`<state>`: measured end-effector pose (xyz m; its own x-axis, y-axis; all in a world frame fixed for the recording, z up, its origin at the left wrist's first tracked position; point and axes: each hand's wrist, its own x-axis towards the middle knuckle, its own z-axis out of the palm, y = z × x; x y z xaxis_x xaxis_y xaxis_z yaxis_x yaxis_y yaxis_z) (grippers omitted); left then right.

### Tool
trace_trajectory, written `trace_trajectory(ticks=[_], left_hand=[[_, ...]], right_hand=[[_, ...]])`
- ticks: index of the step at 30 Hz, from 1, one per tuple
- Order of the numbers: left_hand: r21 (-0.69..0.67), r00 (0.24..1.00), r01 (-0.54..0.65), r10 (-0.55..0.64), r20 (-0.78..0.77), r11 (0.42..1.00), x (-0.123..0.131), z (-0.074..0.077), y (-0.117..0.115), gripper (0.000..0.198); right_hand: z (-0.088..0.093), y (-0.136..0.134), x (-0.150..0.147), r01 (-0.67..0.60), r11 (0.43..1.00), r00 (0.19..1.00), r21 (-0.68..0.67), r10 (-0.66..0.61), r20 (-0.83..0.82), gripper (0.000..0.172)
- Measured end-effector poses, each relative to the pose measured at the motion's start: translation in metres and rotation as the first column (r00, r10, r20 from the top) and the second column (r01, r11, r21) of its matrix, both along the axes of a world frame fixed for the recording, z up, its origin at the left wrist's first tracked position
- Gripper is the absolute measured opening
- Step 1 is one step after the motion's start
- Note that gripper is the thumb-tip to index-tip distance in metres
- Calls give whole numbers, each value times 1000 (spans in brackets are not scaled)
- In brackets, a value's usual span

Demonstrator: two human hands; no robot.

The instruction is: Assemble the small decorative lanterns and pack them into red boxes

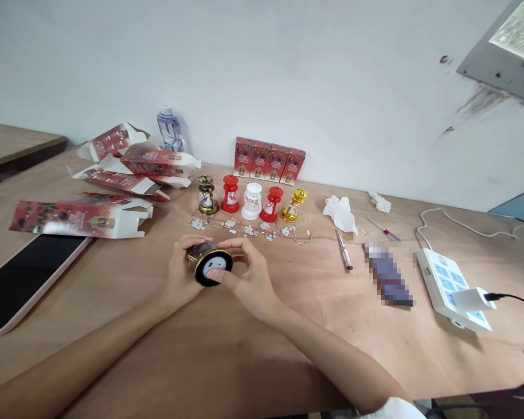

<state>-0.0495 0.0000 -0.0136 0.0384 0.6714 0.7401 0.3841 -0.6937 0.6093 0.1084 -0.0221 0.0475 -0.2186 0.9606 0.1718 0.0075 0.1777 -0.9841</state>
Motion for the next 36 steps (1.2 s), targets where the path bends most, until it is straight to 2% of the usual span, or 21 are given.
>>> trace_trajectory(ticks=[4, 7, 11, 14, 16, 18, 21, 23, 25, 26, 28, 29, 30, 32, 36], left_hand=[[12, 1000, 2, -2, -17, 1000, 1, 0, -2, 47], [-19, 997, 36, -37, -68, 999, 2, 3, -2, 47], [-66, 979, 24, -37, -202, 998, 2, 9, -4, 44], [-80, 966, 27, -47, -255, 996, 2, 12, -5, 35], [-77, 964, 30, -49, -261, 997, 3, 13, -6, 34], [-66, 971, 22, -37, -237, 998, 3, 13, -5, 34], [-66, 980, -14, 0, -198, 998, 4, 12, -4, 33], [-65, 981, -34, 21, -195, 997, 4, 11, -4, 34], [-59, 980, -40, 28, -199, 997, 4, 10, -4, 35], [-57, 979, -41, 29, -201, 998, 4, 10, -4, 35], [-59, 979, -45, 32, -202, 997, 4, 9, -4, 36], [-63, 979, -47, 34, -202, 997, 4, 9, -4, 37], [-64, 979, -49, 36, -203, 997, 4, 10, -4, 37], [-58, 978, -50, 38, -204, 997, 3, 10, -4, 37], [-29, 978, -49, 42, -202, 998, 3, 11, -4, 39]], right_hand=[[5, -2, 0, -13, 1000, 1000, -1, 13, -14, 36], [2, 3, 2, -16, 997, 998, -79, 11, -60, 38], [-8, 8, 10, -42, 982, 991, -186, 17, -132, 37], [-12, 11, 22, -68, 985, 995, -160, 56, -79, 28], [-12, 16, 35, -60, 995, 998, -83, 62, 30, 23], [-11, 23, 51, 11, 999, 984, 40, -19, 179, 21], [-9, 39, 80, 238, 960, 916, 146, -272, 294, 24], [-9, 53, 103, 358, 898, 814, 256, -435, 385, 23], [-12, 67, 125, 392, 819, 622, 419, -572, 535, 21], [-15, 74, 136, 344, 814, 503, 467, -580, 640, 22], [-20, 85, 153, 188, 870, 219, 455, -489, 845, 26], [-22, 89, 159, 114, 904, 107, 412, -423, 900, 27], [-23, 92, 164, 61, 928, 36, 369, -371, 928, 27], [-24, 95, 169, -16, 953, -17, 303, -304, 953, 27], [-20, 97, 170, -133, 967, -105, 218, -233, 967, 26]])
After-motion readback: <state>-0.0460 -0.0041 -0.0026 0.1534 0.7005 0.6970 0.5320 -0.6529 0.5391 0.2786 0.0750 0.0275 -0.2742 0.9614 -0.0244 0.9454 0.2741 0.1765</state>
